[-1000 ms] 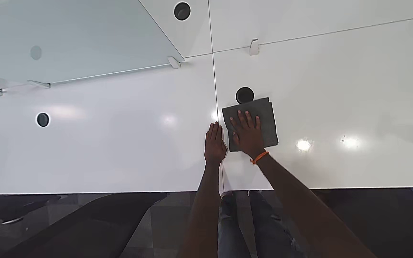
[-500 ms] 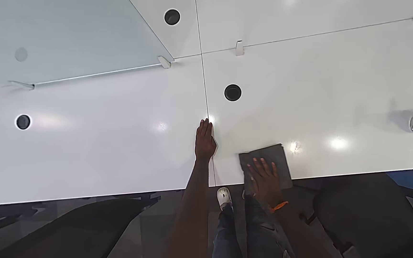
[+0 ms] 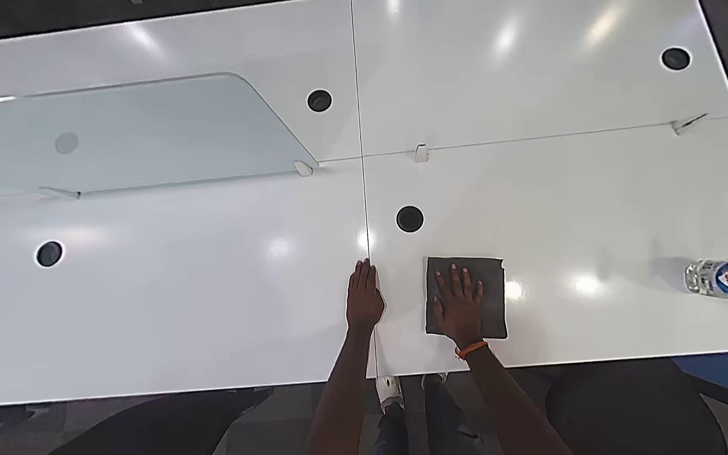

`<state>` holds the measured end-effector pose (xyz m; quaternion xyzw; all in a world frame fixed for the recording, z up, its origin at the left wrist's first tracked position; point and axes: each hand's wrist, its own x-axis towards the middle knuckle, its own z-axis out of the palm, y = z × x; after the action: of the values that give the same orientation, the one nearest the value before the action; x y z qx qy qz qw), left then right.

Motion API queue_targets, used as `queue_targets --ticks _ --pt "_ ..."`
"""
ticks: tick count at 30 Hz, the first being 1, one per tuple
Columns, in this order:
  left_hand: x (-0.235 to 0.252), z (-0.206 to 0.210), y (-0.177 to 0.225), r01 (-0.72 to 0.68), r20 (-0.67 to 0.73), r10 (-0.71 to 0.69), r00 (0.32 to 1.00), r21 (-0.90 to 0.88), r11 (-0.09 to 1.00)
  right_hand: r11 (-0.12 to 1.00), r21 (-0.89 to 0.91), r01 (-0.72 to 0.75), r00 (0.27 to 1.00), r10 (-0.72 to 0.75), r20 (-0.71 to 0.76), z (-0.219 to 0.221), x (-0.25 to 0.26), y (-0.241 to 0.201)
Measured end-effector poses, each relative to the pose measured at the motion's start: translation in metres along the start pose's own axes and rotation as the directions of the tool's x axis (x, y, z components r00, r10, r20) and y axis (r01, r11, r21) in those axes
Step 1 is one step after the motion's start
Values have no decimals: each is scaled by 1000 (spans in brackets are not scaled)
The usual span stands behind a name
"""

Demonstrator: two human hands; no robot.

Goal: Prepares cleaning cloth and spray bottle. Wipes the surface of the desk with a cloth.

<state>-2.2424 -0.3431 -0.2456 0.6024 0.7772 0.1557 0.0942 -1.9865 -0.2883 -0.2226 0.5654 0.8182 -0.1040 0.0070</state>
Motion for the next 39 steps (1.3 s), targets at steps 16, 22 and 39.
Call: queue_targets --ticks 16,22,39 --pt "5 -1 2 32 -20 -32 999 24 999 998 -19 60 998 -61 -30 -26 188 -17" --pt "5 0 2 39 -21 -39 999 23 999 992 -27 125 991 -126 -47 -33 249 -21" --pt "6 -3 4 41 -23 -40 999 24 999 1000 6 24 988 -23 -149 -38 307 -52"
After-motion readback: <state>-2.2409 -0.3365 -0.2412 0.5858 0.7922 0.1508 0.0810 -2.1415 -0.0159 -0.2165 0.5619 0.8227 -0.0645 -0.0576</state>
